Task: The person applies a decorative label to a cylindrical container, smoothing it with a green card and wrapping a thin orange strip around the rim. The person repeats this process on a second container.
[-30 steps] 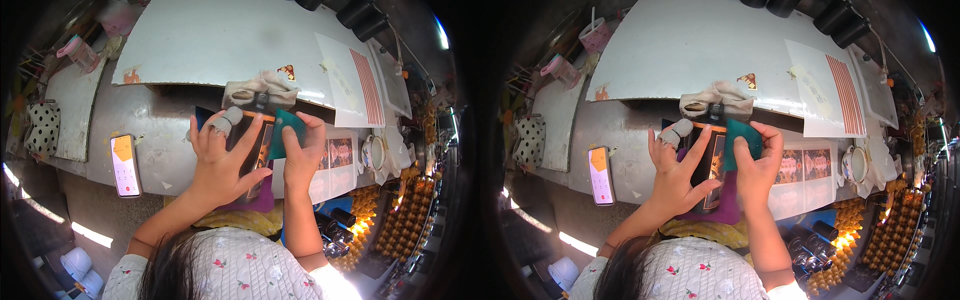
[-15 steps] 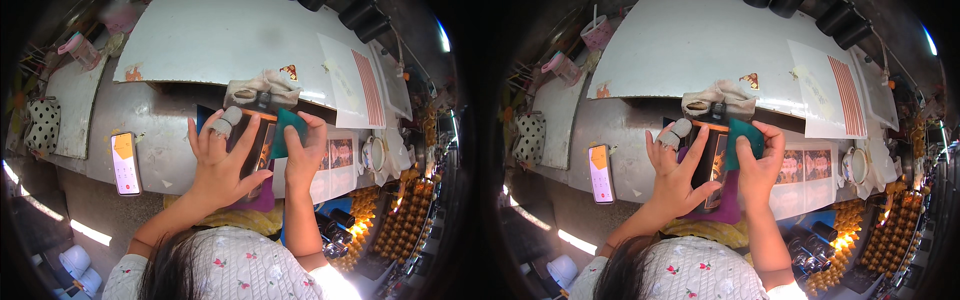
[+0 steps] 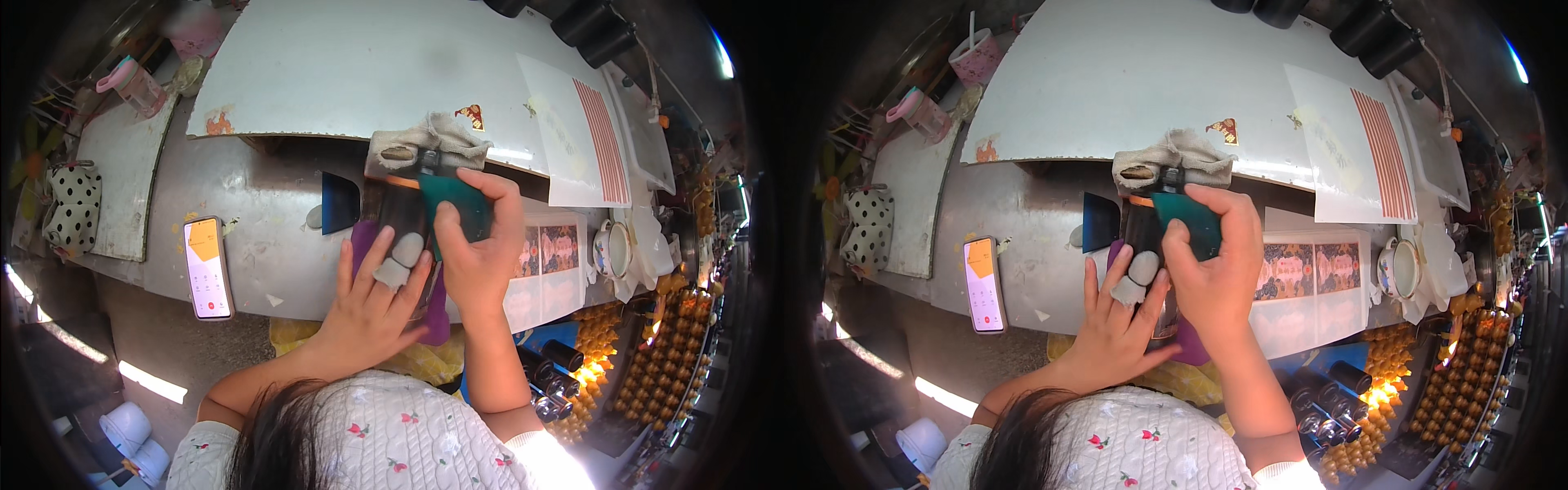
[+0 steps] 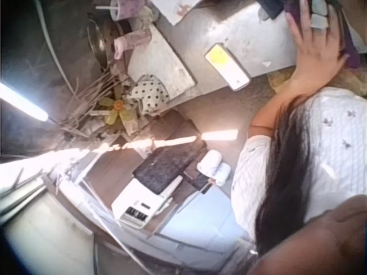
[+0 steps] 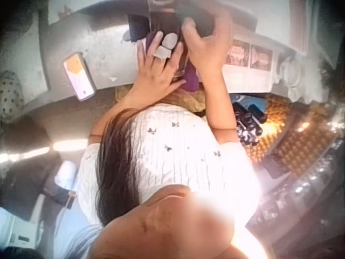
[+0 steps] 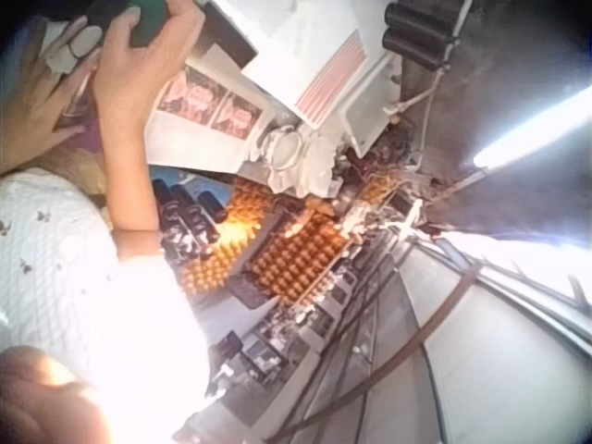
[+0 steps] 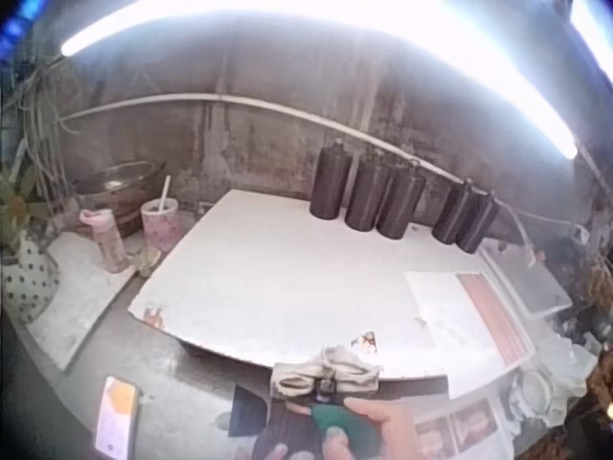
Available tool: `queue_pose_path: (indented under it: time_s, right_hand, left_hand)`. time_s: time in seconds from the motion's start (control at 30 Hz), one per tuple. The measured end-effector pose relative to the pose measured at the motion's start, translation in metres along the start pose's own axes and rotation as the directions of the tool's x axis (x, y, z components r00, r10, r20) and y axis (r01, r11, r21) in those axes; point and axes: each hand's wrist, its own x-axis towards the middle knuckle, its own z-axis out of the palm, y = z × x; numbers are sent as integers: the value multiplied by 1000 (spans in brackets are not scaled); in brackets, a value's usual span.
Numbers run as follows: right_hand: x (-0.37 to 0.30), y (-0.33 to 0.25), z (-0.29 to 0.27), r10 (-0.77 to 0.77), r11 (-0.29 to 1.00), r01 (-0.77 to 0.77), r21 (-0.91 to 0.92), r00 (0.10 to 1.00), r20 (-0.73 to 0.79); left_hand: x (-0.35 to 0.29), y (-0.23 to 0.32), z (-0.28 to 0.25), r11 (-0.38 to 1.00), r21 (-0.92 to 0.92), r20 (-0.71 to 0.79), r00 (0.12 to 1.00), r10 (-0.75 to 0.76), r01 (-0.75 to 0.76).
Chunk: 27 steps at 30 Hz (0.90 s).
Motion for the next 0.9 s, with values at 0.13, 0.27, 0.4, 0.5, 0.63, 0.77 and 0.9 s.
queue_pose_path:
  time_s: [0.13,0.27,0.4,0.5,0.63,0.77,0.9]
  right_hand:
    - [-3,11,6,26,999,-22,30,988,-152]
    - [-8,12,-2,255,956,-222,189,951,-173]
    - [-10,23,-4,317,923,-260,283,932,-177]
    - [-10,22,-3,321,915,-257,310,930,-178]
    - [-10,23,-1,295,928,-229,294,934,-202]
    - [-11,27,-1,349,900,-268,344,916,-200]
    - [-9,25,-1,332,910,-258,325,922,-199]
  left_hand:
    - [-6,-3,7,1000,8,-25,1000,18,-18]
    - [-9,-9,11,994,-105,-54,998,-8,2]
    - [-16,-26,11,939,-337,19,997,-72,74]
    - [-16,-24,12,973,-232,-85,996,-36,15]
    - [-8,-18,10,997,-51,-118,992,46,-52]
    - [-23,-40,24,945,-324,-2,999,-54,50]
    - [-21,-36,12,988,-151,-17,1000,-25,22]
